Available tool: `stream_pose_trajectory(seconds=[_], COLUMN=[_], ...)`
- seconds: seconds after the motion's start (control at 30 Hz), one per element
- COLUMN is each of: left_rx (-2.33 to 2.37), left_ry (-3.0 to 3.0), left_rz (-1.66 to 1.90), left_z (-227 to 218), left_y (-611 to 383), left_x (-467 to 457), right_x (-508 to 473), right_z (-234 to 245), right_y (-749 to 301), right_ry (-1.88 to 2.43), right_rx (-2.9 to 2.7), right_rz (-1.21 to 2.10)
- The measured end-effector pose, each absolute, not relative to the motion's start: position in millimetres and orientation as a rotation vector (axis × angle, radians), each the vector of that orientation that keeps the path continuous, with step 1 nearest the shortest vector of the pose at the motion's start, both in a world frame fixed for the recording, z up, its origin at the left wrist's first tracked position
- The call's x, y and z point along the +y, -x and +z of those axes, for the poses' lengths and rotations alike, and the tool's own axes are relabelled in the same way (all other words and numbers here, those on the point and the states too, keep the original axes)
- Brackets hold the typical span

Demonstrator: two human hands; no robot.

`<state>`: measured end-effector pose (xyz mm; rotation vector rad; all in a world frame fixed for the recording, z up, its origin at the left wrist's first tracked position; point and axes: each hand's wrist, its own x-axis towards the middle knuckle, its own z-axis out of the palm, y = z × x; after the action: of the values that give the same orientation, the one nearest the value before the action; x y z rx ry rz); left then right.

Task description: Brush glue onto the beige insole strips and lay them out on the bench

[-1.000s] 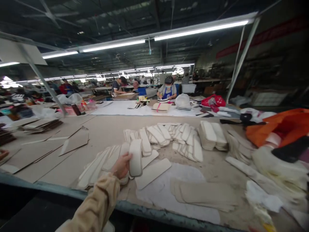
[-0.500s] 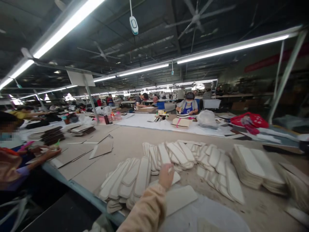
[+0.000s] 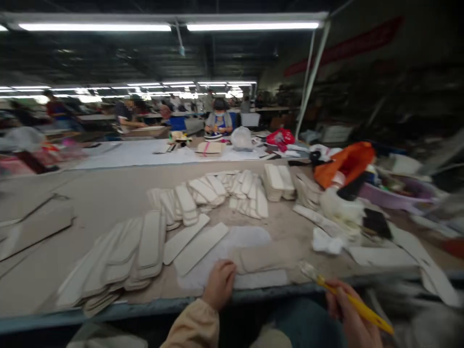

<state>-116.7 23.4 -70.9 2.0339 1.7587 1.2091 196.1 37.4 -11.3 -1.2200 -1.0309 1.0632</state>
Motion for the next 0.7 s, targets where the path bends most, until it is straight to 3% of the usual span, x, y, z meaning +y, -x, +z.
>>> stream_pose_trajectory(seconds=[0.7], left_rx=[1.602], left_ry=[-2.58], left_rz=[0.815], left_z=[-81], left_y=[104], left_x=[46], right_x=[94], right_z=[-38], right_y=[-78], right_ry=[1.151], right_rx=[-1.359], right_rz=[1.382])
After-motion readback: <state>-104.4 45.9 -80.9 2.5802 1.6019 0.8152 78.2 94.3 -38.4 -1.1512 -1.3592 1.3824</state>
